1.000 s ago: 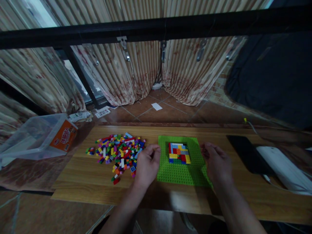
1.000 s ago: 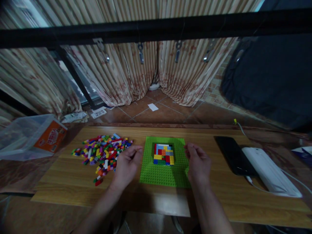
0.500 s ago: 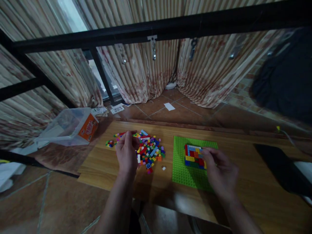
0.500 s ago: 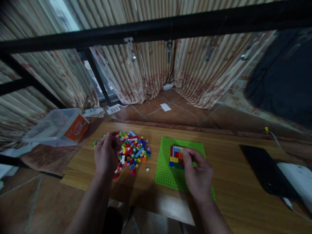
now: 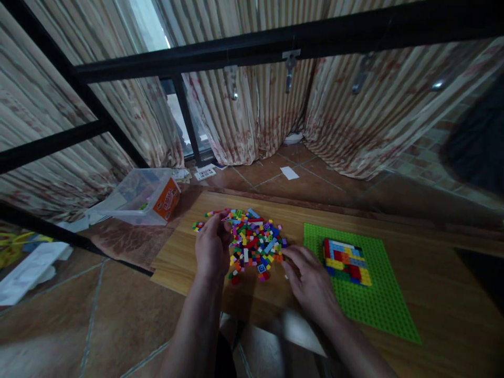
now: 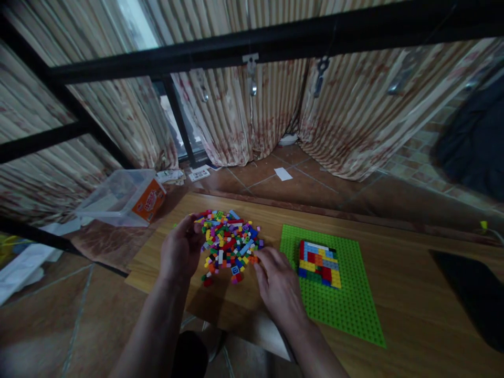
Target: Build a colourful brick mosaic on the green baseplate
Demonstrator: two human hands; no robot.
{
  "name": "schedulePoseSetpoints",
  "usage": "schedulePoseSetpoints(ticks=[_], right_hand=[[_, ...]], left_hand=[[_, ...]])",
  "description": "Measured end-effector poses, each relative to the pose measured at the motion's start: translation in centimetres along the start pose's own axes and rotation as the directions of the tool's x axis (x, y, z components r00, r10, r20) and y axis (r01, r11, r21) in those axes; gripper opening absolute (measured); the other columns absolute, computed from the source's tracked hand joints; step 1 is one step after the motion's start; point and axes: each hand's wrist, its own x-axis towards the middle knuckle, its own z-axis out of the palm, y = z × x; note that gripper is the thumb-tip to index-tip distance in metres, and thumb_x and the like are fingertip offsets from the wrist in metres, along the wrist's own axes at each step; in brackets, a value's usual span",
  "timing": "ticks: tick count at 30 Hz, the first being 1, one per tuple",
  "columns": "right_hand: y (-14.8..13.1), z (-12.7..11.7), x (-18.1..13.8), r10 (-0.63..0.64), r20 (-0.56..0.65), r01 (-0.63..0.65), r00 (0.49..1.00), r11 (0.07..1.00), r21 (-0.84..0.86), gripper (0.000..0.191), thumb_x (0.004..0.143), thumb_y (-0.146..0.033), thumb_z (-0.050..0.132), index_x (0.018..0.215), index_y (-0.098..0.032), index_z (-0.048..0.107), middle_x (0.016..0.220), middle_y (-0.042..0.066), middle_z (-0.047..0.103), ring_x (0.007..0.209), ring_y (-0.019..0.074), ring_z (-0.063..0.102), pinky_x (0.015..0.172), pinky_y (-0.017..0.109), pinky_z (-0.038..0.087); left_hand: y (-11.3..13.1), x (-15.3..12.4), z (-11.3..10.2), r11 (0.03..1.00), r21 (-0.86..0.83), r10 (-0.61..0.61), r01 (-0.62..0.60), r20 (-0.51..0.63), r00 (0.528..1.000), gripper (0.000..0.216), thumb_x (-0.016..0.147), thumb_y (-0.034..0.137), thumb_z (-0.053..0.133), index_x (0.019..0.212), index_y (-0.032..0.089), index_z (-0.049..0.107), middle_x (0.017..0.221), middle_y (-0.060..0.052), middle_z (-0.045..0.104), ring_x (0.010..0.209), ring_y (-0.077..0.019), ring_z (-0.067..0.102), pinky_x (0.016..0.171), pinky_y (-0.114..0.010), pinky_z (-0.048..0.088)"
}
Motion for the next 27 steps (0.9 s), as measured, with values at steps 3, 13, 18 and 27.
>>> schedulePoseSetpoints(ticks=[3, 13, 18, 27], right_hand=[[-0.2, 0.9, 1.1, -0.007, -0.028, 0.005, 1.000, 0.996, -0.087, 0.033, 0.091, -0.027, 0.049, 0.121, -0.021, 0.059, 0.120, 0.011, 0.060, 0.112, 0.0275, 0.055, 0.095, 0.045, 0.046], [-1.1, 2.5, 3.1, -0.030, 0.022, 0.033, 0.999, 0.992, -0.122, 0.032, 0.088, -0.019, 0.052, 0.120, -0.019, 0.060, 0.118, 0.010, 0.063, 0.108, 0.0282, 0.052, 0.094, 0.047, 0.044], [-0.8, 2.6, 2.8, -0.022, -0.008, 0.021, 1.000, 0.996, -0.083, 0.023, 0.087, -0.020, 0.054, 0.107, -0.022, 0.065, 0.104, 0.007, 0.067, 0.100, 0.0265, 0.054, 0.089, 0.044, 0.044], [-1.2, 2.3, 2.7, -0.012, -0.017, 0.012, 1.000, 1.000, -0.010, 0.019, 0.089, -0.020, 0.053, 0.103, -0.023, 0.067, 0.095, 0.006, 0.069, 0.095, 0.0242, 0.057, 0.086, 0.041, 0.046]], left_hand=[[-0.1, -0.3, 0.0, 0.999, 0.020, -0.046, 0.046, 0.015, 0.999, 0.024, 0.068, 0.030, 0.071, 0.084, 0.012, 0.066, 0.053, 0.007, 0.050, 0.044, -0.0029, 0.040, 0.041, -0.015, 0.027], [0.4, -0.6, -0.1, 0.993, 0.044, -0.116, 0.114, 0.047, 0.992, 0.032, 0.061, 0.029, 0.078, 0.084, 0.011, 0.067, 0.057, 0.006, 0.052, 0.049, -0.0040, 0.046, 0.046, -0.015, 0.035], [0.3, -0.8, -0.2, 0.988, 0.096, -0.132, 0.122, 0.104, 0.986, 0.026, 0.065, 0.029, 0.073, 0.084, 0.011, 0.067, 0.057, 0.005, 0.052, 0.049, -0.0041, 0.043, 0.046, -0.016, 0.033], [-1.4, -0.8, 0.3, 0.897, 0.440, -0.056, -0.044, 0.210, 0.976, 0.019, 0.072, 0.030, 0.069, 0.082, 0.014, 0.070, 0.061, 0.002, 0.061, 0.051, -0.0070, 0.047, 0.049, -0.018, 0.034]])
